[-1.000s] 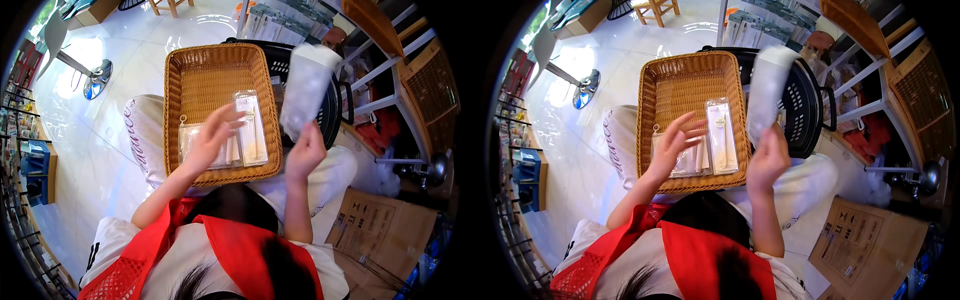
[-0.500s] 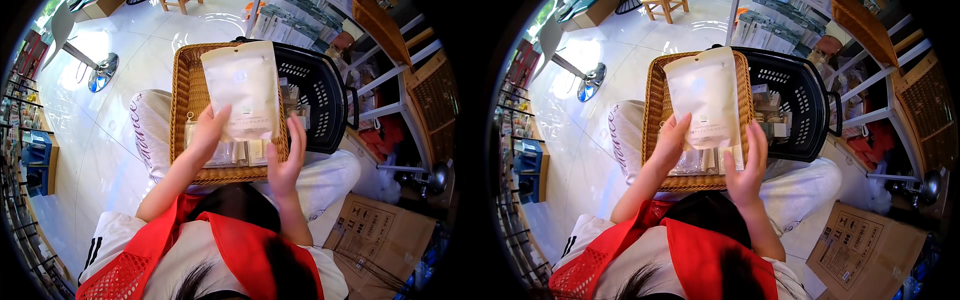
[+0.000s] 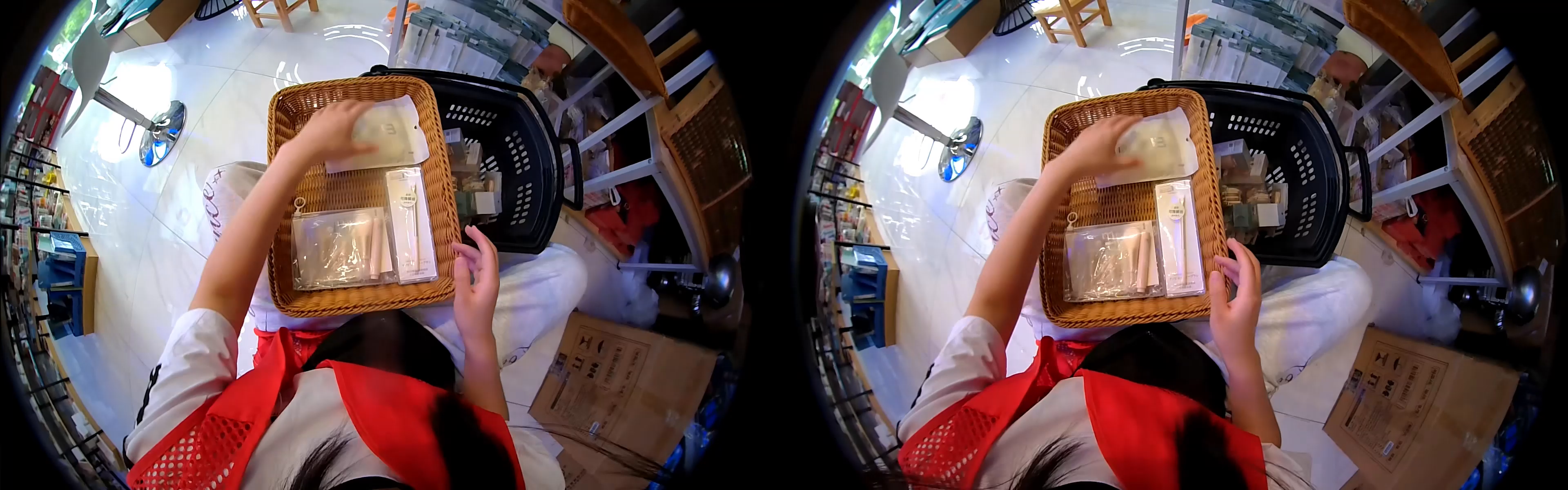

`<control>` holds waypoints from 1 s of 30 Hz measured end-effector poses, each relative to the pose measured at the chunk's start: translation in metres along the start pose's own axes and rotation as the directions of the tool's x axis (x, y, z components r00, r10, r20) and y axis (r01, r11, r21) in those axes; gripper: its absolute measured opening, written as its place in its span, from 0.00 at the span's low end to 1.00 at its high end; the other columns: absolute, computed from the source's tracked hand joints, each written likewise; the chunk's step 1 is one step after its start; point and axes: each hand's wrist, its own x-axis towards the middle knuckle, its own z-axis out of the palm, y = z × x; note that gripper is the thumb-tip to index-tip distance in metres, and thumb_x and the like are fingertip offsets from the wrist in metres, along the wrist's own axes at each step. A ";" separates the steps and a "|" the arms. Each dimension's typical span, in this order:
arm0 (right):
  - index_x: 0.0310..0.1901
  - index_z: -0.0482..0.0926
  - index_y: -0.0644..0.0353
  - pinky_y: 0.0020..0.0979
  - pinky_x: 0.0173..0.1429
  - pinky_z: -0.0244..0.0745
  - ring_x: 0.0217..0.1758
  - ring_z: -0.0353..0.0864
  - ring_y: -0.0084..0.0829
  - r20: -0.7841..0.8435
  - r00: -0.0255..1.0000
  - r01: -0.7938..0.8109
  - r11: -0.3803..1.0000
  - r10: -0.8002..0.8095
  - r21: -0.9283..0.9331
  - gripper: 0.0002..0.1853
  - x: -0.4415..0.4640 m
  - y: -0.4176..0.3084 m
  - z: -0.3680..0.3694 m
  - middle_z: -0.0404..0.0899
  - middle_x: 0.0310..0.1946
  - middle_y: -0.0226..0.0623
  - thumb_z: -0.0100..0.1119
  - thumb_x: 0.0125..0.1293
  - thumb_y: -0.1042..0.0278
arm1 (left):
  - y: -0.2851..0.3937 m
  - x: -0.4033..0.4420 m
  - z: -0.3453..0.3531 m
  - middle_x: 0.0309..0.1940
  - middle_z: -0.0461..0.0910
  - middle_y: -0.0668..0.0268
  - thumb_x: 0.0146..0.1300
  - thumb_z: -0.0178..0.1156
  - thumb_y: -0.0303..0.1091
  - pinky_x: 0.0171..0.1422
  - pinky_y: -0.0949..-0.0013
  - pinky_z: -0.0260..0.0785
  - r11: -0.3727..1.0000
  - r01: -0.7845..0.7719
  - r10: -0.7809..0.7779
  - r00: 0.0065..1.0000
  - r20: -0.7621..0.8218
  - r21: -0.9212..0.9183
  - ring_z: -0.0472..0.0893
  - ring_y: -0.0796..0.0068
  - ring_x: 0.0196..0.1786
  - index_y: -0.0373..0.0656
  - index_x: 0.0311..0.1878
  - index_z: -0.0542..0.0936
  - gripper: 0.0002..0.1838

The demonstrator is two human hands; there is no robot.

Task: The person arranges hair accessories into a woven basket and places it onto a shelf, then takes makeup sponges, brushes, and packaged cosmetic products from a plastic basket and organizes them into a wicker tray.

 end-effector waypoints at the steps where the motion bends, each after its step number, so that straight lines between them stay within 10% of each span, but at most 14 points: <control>1: 0.60 0.64 0.66 0.32 0.56 0.69 0.53 0.74 0.33 -0.008 0.999 -0.032 0.999 0.032 0.006 0.23 -0.002 0.006 -0.003 0.65 0.58 0.44 0.51 0.62 0.78 | 0.013 -0.010 0.001 0.66 0.60 0.56 0.50 0.66 0.51 0.69 0.51 0.54 0.984 0.025 -0.042 0.995 0.091 0.178 0.59 0.54 0.69 0.48 0.68 0.59 0.44; 5: 0.59 0.64 0.67 0.39 0.63 0.62 0.60 0.66 0.47 0.051 0.986 0.164 0.848 -0.160 -0.504 0.25 0.006 0.009 -0.002 0.62 0.60 0.50 0.53 0.60 0.76 | 0.018 -0.010 0.011 0.66 0.59 0.60 0.43 0.69 0.51 0.68 0.46 0.52 0.955 0.024 -0.067 0.989 0.135 0.296 0.58 0.56 0.69 0.53 0.68 0.58 0.48; 14: 0.63 0.59 0.64 0.40 0.62 0.63 0.62 0.64 0.53 0.132 0.990 0.110 0.873 -0.053 -0.475 0.29 0.006 0.026 0.015 0.60 0.61 0.52 0.51 0.58 0.80 | -0.009 -0.005 0.028 0.67 0.57 0.61 0.45 0.67 0.53 0.69 0.42 0.47 0.919 -0.220 0.220 0.975 0.038 0.327 0.57 0.58 0.69 0.54 0.69 0.57 0.48; 30: 0.60 0.68 0.60 0.37 0.60 0.68 0.58 0.71 0.49 0.152 0.988 0.055 0.958 -0.012 -0.281 0.26 0.011 0.023 -0.005 0.69 0.57 0.50 0.51 0.57 0.81 | 0.000 -0.004 0.021 0.67 0.59 0.64 0.50 0.63 0.54 0.73 0.49 0.44 0.853 -0.246 0.254 0.966 0.046 0.459 0.57 0.63 0.70 0.49 0.68 0.59 0.43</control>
